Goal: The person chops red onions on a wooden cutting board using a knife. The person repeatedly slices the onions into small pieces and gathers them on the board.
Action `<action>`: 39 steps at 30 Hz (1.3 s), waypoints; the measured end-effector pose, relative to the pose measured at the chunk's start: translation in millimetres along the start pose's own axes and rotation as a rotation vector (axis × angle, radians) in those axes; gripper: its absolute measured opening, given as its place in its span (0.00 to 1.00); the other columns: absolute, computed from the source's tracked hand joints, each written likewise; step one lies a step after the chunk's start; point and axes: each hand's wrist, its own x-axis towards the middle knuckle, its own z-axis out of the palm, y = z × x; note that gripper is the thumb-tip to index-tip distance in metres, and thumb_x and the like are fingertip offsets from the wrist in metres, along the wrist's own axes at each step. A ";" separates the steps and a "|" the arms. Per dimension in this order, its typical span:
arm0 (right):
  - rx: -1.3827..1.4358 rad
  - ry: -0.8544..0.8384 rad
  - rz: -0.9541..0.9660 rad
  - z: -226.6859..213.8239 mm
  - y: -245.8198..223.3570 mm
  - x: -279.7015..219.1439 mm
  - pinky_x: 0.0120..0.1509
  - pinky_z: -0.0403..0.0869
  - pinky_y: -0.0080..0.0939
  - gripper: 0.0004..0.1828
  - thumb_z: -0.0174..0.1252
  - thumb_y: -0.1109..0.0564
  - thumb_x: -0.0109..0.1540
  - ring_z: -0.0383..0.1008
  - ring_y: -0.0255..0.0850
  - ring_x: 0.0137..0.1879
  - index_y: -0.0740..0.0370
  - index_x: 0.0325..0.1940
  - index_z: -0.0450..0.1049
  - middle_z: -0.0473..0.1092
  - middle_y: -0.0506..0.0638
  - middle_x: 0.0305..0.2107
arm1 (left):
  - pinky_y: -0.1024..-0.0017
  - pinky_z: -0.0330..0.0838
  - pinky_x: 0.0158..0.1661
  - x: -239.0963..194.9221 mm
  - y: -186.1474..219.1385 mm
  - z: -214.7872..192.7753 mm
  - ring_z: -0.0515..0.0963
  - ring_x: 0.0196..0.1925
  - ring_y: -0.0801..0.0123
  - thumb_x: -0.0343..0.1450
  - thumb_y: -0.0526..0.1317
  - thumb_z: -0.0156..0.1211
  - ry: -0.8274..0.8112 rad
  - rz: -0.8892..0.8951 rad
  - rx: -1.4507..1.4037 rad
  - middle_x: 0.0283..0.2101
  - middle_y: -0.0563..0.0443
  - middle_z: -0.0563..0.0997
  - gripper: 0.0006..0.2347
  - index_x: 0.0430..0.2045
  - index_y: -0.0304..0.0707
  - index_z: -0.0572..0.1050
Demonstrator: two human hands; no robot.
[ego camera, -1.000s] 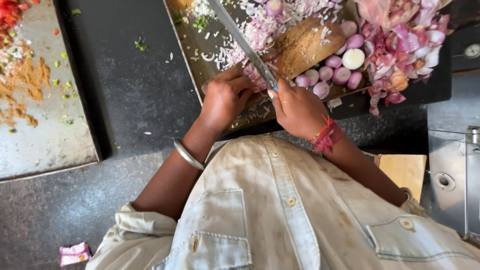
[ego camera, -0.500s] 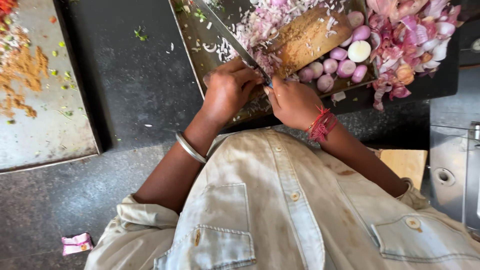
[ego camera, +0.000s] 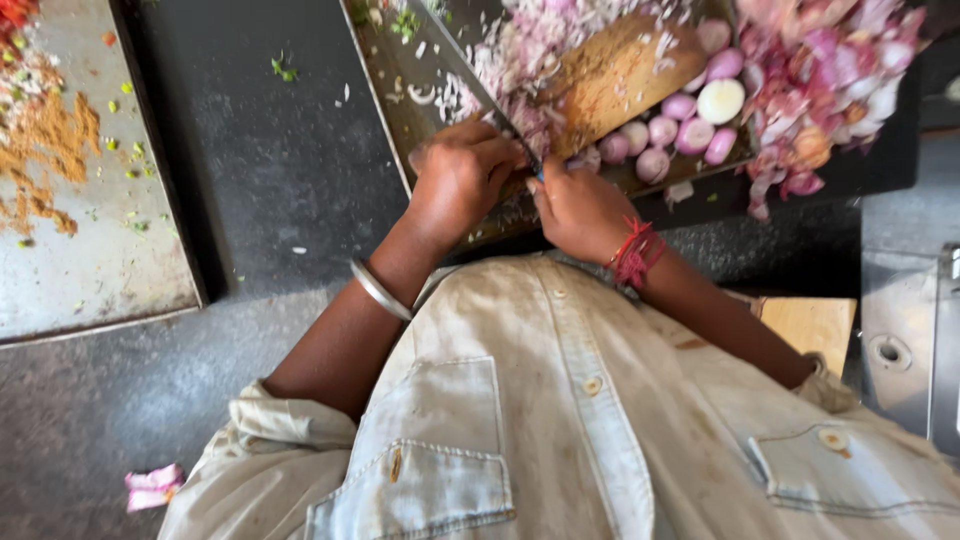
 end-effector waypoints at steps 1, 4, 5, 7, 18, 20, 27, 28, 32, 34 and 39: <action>0.002 0.034 -0.034 -3.8 2.2 2.8 0.35 0.71 0.66 0.14 0.53 0.53 0.68 0.74 0.68 0.31 0.69 0.40 0.66 0.72 0.69 0.24 | 0.61 0.77 0.39 3.8 -0.4 0.1 0.82 0.37 0.54 0.67 0.33 0.69 -0.009 -0.020 -0.012 0.33 0.46 0.81 0.02 0.29 0.37 0.83; 0.060 -0.003 -0.013 -11.0 2.1 1.8 0.35 0.71 0.66 0.14 0.52 0.53 0.69 0.74 0.67 0.32 0.68 0.39 0.66 0.72 0.67 0.24 | 0.60 0.77 0.40 3.0 -0.3 -0.8 0.82 0.37 0.53 0.67 0.34 0.69 -0.015 -0.037 -0.023 0.33 0.44 0.81 0.03 0.30 0.36 0.83; 0.087 0.013 0.016 -13.7 2.5 -0.8 0.35 0.70 0.67 0.13 0.51 0.53 0.70 0.74 0.68 0.32 0.68 0.40 0.66 0.72 0.67 0.24 | 0.60 0.77 0.41 1.3 0.5 0.3 0.82 0.38 0.52 0.67 0.33 0.69 -0.010 -0.030 -0.018 0.34 0.44 0.81 0.03 0.30 0.36 0.83; 0.143 0.050 0.073 -17.6 2.0 -0.1 0.35 0.68 0.68 0.12 0.51 0.54 0.70 0.73 0.68 0.32 0.68 0.43 0.66 0.72 0.68 0.23 | 0.59 0.77 0.42 2.2 -1.1 -1.2 0.82 0.39 0.51 0.66 0.33 0.69 -0.003 -0.012 -0.003 0.36 0.43 0.82 0.03 0.29 0.36 0.83; 0.049 -0.066 0.034 -1.5 4.2 0.9 0.38 0.71 0.68 0.15 0.50 0.52 0.70 0.74 0.69 0.34 0.70 0.41 0.66 0.73 0.69 0.26 | 0.59 0.76 0.42 -3.7 -4.1 1.8 0.82 0.39 0.52 0.67 0.33 0.68 0.005 -0.017 0.023 0.34 0.45 0.82 0.02 0.30 0.37 0.82; -0.007 -0.090 0.069 0.6 2.8 2.2 0.38 0.71 0.68 0.16 0.51 0.51 0.70 0.74 0.69 0.34 0.69 0.40 0.67 0.73 0.69 0.26 | 0.59 0.76 0.41 -0.9 -3.5 2.3 0.82 0.38 0.52 0.67 0.33 0.68 -0.003 -0.022 0.034 0.33 0.46 0.82 0.02 0.29 0.37 0.83; 0.121 0.029 0.027 -12.9 3.0 0.8 0.33 0.69 0.64 0.15 0.50 0.49 0.70 0.74 0.65 0.30 0.66 0.45 0.68 0.73 0.66 0.23 | 0.60 0.77 0.42 4.4 3.8 -2.7 0.82 0.39 0.52 0.67 0.34 0.69 0.021 -0.034 -0.003 0.34 0.46 0.82 0.04 0.31 0.37 0.83; 0.146 0.003 0.060 -18.0 5.3 -3.9 0.32 0.69 0.62 0.15 0.50 0.49 0.71 0.75 0.62 0.29 0.64 0.45 0.69 0.72 0.64 0.21 | 0.60 0.77 0.42 1.8 5.8 -3.5 0.82 0.39 0.53 0.66 0.34 0.69 0.019 -0.049 -0.015 0.34 0.46 0.82 0.04 0.32 0.37 0.83; 0.476 0.130 0.013 -49.7 24.6 -18.5 0.29 0.68 0.49 0.12 0.48 0.52 0.73 0.69 0.48 0.23 0.66 0.49 0.68 0.65 0.53 0.19 | 0.62 0.78 0.42 2.5 13.3 -6.4 0.83 0.40 0.55 0.67 0.40 0.74 0.017 -0.178 0.006 0.40 0.44 0.82 0.11 0.37 0.36 0.81; 0.587 0.021 0.294 -58.2 32.7 -24.2 0.25 0.66 0.45 0.13 0.48 0.52 0.73 0.67 0.42 0.19 0.65 0.44 0.68 0.62 0.49 0.14 | 0.63 0.78 0.45 4.5 17.8 -6.7 0.82 0.43 0.54 0.64 0.43 0.77 0.101 -0.166 0.022 0.48 0.41 0.80 0.20 0.47 0.34 0.78; 0.466 0.107 0.230 -49.5 49.0 -37.0 0.28 0.68 0.47 0.13 0.49 0.52 0.71 0.71 0.45 0.20 0.65 0.50 0.70 0.67 0.55 0.16 | 0.53 0.72 0.50 16.0 21.6 3.8 0.76 0.50 0.43 0.49 0.53 0.80 0.023 -0.123 0.411 0.51 0.34 0.78 0.45 0.59 0.29 0.66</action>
